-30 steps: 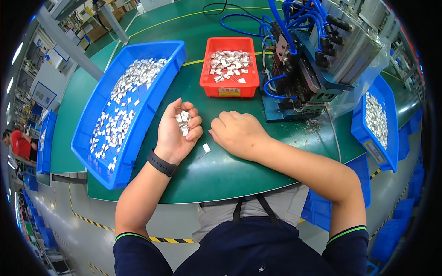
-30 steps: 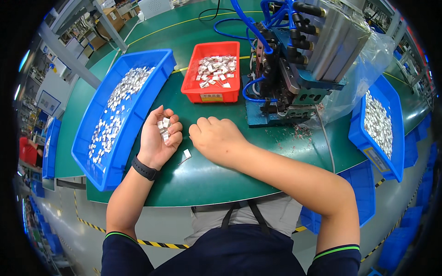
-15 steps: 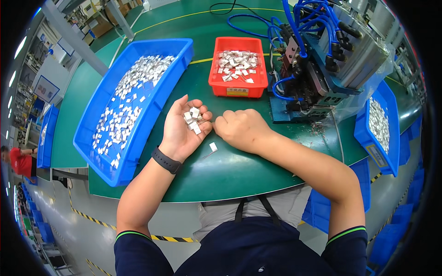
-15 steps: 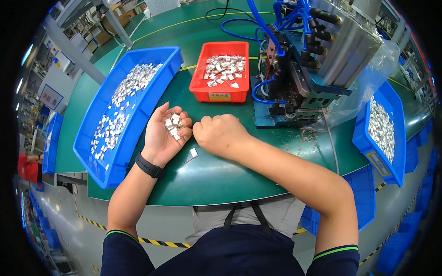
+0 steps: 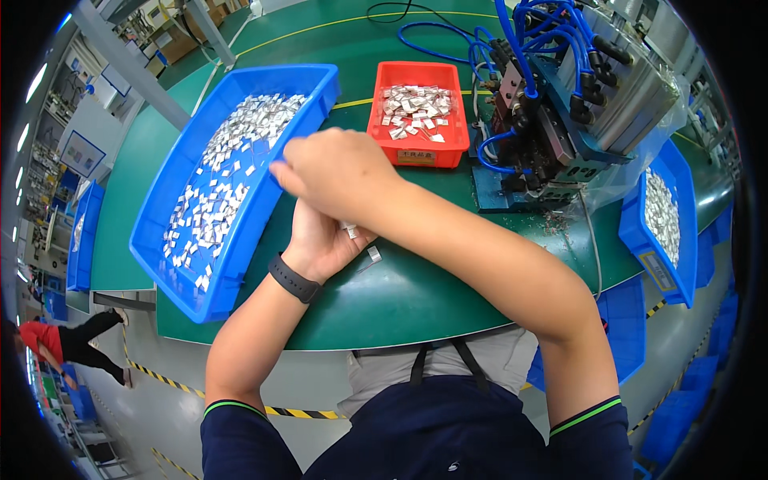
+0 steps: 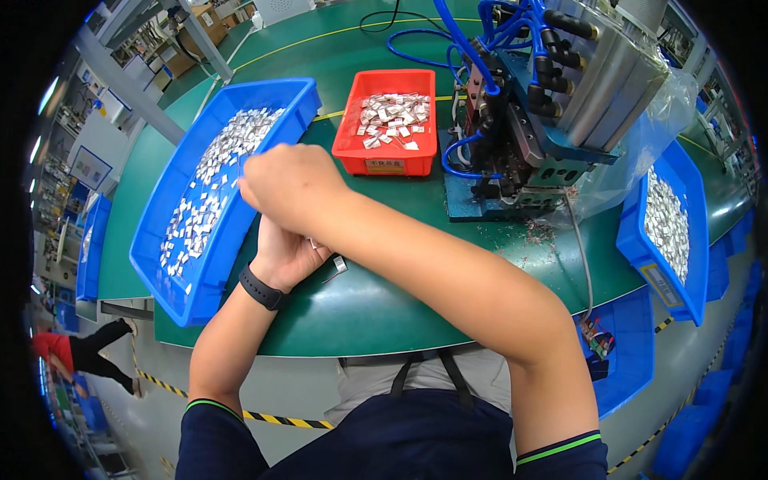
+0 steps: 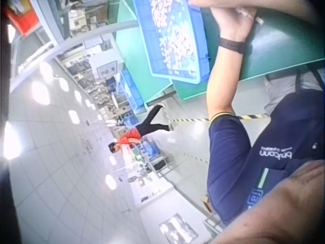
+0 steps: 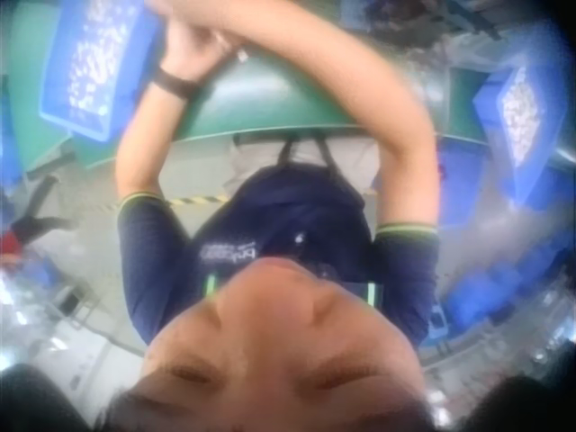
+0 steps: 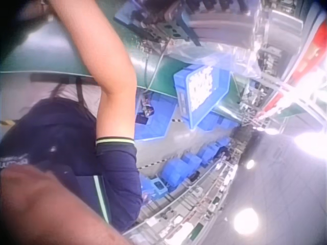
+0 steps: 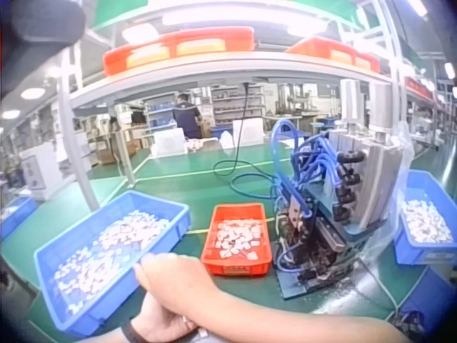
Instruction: The person assembles small white electronic components by hand at a factory workstation. They pick up individual parts from a red bin, insert them into a vertical machine, and then place the processed items into a blue bin. The process is repeated continuously throughout the clip.
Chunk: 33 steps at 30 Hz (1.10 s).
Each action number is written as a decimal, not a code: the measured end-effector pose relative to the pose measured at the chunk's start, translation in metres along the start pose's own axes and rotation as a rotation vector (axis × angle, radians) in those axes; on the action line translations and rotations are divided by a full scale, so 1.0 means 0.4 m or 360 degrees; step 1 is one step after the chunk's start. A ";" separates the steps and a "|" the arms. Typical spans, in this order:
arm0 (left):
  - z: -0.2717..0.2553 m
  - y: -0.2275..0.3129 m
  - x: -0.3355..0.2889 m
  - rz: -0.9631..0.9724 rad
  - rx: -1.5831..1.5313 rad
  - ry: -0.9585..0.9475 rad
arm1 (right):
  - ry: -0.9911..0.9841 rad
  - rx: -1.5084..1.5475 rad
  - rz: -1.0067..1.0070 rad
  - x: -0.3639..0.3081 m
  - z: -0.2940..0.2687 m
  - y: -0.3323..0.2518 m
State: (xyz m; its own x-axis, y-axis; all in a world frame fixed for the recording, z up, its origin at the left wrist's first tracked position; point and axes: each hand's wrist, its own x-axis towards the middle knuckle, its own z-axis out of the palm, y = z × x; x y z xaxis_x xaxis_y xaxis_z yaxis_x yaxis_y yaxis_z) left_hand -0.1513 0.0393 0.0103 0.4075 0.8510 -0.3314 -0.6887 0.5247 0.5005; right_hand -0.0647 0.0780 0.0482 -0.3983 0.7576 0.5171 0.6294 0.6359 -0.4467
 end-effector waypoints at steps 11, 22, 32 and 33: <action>-0.039 0.022 0.015 0.0043 -0.0034 0.0106 | -0.0712 -0.0234 0.0174 -0.188 -0.197 0.117; -0.045 0.032 0.025 0.0168 -0.0042 0.0102 | -0.1158 0.0154 0.0301 -0.212 -0.205 0.162; -0.053 0.037 0.025 0.0203 -0.0035 0.0107 | -0.1102 0.0512 0.0344 -0.198 -0.102 0.074; -0.053 0.038 0.024 0.0205 -0.0035 0.0111 | -0.1040 0.0436 0.0334 -0.204 -0.092 0.068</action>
State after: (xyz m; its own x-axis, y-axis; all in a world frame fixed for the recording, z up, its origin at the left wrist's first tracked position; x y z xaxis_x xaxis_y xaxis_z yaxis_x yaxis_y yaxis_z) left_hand -0.1706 0.0549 -0.0023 0.2728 0.9069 -0.3211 -0.7459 0.4101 0.5248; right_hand 0.0095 0.0278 0.0208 -0.6579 0.7462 -0.1017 0.5811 0.4171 -0.6988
